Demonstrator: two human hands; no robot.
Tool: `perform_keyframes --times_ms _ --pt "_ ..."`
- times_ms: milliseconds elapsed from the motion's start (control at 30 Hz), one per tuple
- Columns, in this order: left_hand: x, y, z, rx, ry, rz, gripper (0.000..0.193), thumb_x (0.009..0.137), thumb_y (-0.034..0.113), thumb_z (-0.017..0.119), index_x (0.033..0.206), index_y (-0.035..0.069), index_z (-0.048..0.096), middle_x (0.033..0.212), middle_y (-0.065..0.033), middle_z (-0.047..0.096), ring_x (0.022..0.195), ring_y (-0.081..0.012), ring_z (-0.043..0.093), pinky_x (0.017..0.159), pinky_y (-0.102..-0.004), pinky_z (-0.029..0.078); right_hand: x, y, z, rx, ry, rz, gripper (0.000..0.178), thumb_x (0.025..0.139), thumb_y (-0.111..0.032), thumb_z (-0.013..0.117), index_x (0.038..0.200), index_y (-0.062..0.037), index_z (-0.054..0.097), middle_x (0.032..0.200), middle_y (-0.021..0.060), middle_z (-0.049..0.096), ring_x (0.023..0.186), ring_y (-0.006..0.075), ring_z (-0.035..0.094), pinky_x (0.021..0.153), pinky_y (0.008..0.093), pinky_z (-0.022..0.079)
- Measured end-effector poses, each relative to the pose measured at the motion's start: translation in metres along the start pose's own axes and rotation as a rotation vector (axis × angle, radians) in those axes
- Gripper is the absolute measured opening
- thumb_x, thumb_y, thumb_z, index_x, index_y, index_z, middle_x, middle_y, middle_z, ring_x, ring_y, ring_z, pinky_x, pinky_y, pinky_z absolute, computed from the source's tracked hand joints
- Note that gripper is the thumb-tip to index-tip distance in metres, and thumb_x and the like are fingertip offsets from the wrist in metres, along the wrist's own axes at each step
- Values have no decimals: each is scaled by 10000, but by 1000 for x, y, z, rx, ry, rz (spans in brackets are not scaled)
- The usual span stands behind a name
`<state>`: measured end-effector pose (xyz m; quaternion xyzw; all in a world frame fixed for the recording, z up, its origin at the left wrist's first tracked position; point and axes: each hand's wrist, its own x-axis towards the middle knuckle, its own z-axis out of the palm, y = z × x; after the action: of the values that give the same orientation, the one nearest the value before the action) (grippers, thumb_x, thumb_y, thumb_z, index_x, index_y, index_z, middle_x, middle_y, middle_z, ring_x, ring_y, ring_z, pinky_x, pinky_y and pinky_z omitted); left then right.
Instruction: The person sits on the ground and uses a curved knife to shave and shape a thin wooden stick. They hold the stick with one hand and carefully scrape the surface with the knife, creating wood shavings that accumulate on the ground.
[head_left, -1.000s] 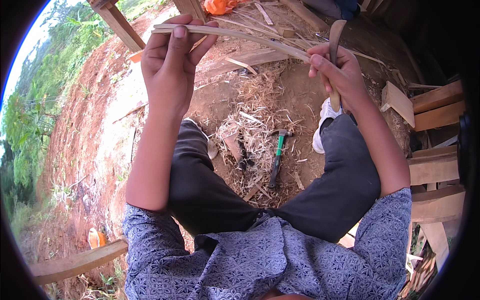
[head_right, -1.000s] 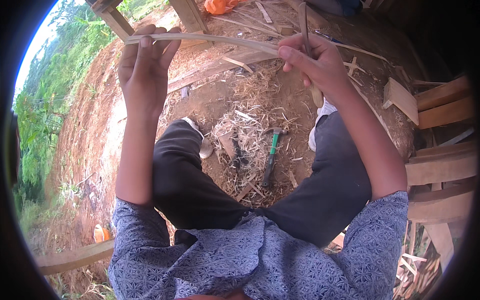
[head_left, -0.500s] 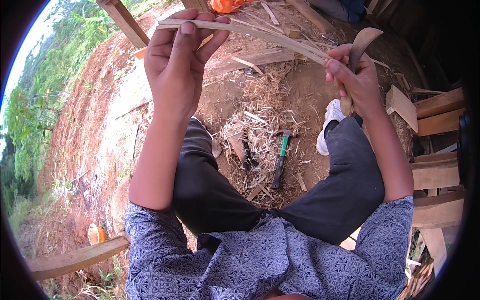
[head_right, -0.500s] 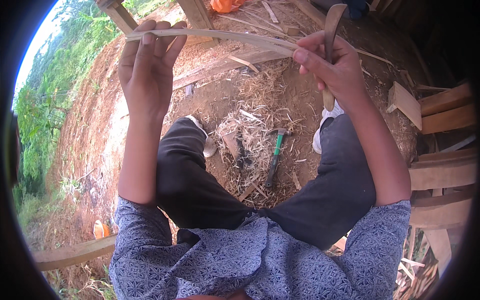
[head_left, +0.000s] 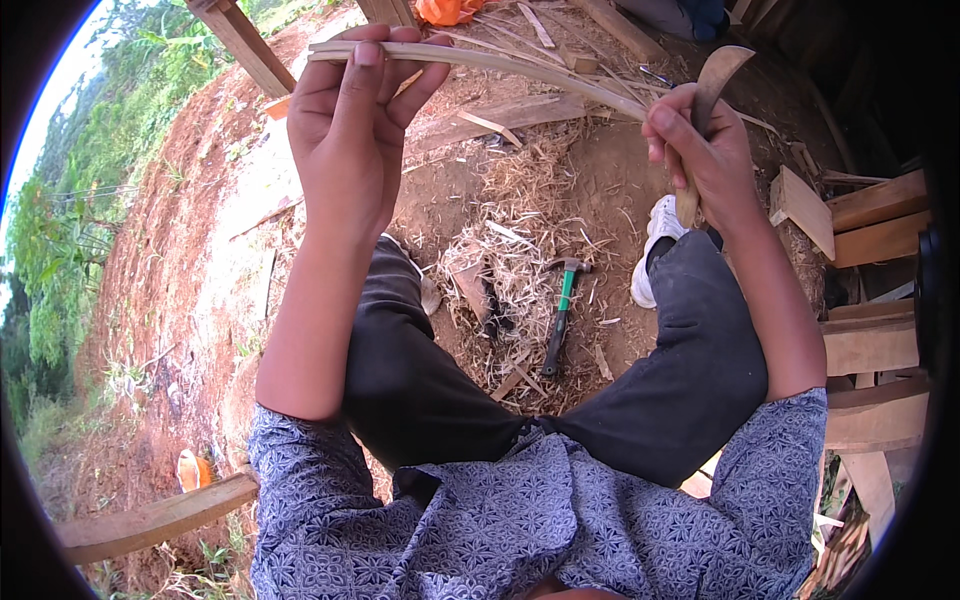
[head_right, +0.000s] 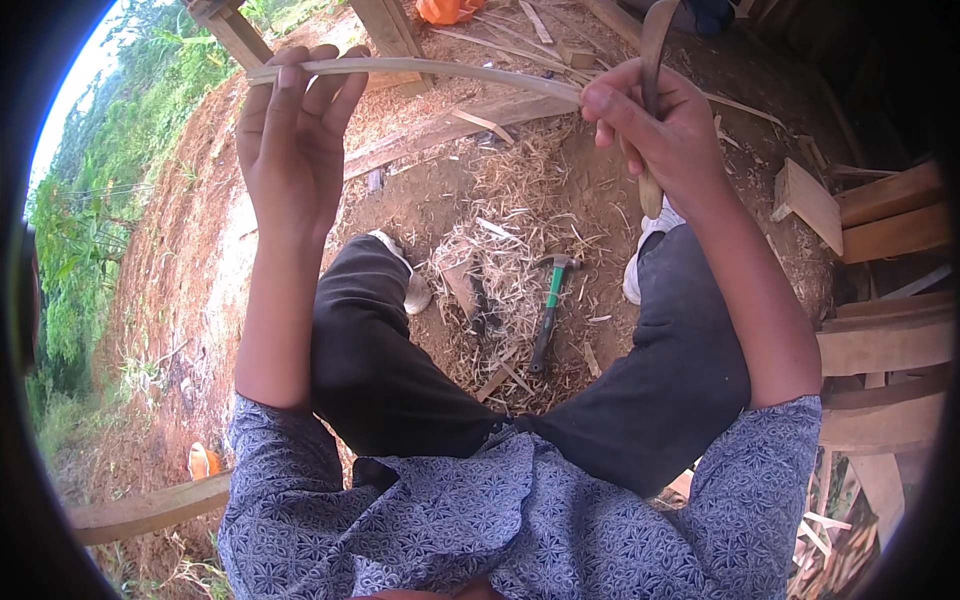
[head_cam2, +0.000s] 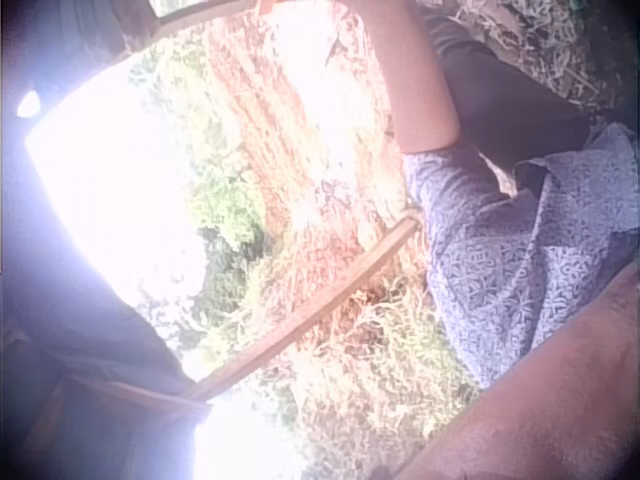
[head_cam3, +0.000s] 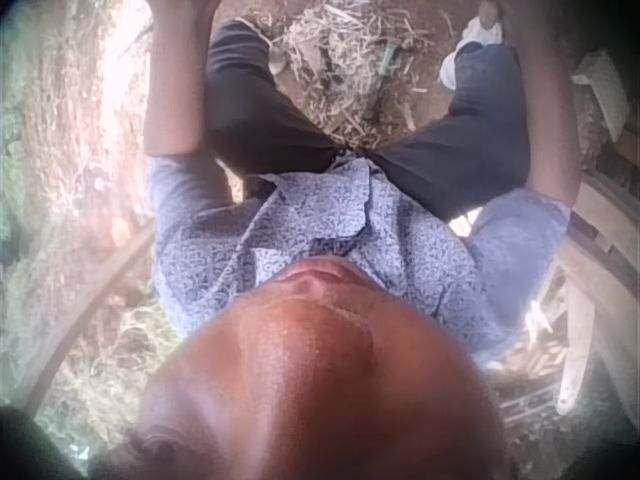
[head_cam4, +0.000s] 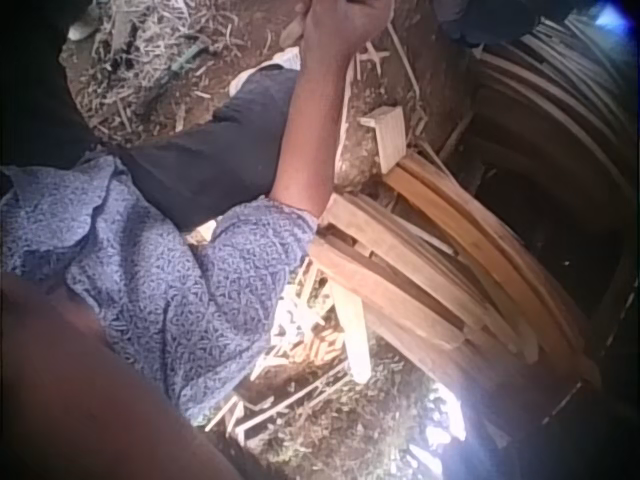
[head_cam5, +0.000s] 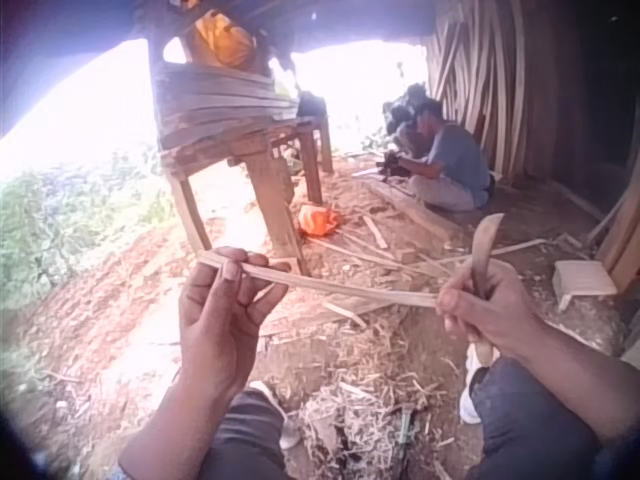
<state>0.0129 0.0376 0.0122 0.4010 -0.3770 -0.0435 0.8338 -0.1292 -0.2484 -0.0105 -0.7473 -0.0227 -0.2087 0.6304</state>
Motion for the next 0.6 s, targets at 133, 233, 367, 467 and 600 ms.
perform_keyframes --times_ms 133,233,367,467,600 --pt "0 -2 0 21 21 2 261 1087 139 526 1255 -47 599 1190 -182 693 1107 -274 712 979 -416 622 0 -1 3 -44 30 36 207 1016 -256 685 967 -58 651 848 39 694 628 32 606 437 170 408" --pt "-1 0 2 39 1 -13 291 1075 123 538 1286 -69 594 1185 -178 675 1097 -257 706 987 -414 617 0 0 3 -60 46 64 239 1024 -293 674 998 -56 659 826 36 702 622 37 617 435 171 415" --pt "-2 2 -1 87 34 -22 299 1079 125 531 1293 -77 586 1179 -173 675 1079 -255 713 958 -404 630 0 4 5 -75 58 107 287 1027 -329 669 1055 -43 670 778 33 701 604 45 629 425 175 420" --pt "0 -1 -9 79 24 -11 297 1081 140 536 1283 -69 593 1176 -176 684 1065 -248 719 931 -398 639 1 6 6 -93 54 132 304 1029 -334 666 1076 -34 672 757 33 694 589 47 631 420 178 421" --pt "-1 -2 1 118 36 -18 291 1079 169 555 1262 -51 610 1182 -189 702 1042 -238 728 890 -386 653 -2 2 6 -94 34 140 313 1033 -338 658 1075 -28 669 747 24 683 582 41 616 422 177 420"
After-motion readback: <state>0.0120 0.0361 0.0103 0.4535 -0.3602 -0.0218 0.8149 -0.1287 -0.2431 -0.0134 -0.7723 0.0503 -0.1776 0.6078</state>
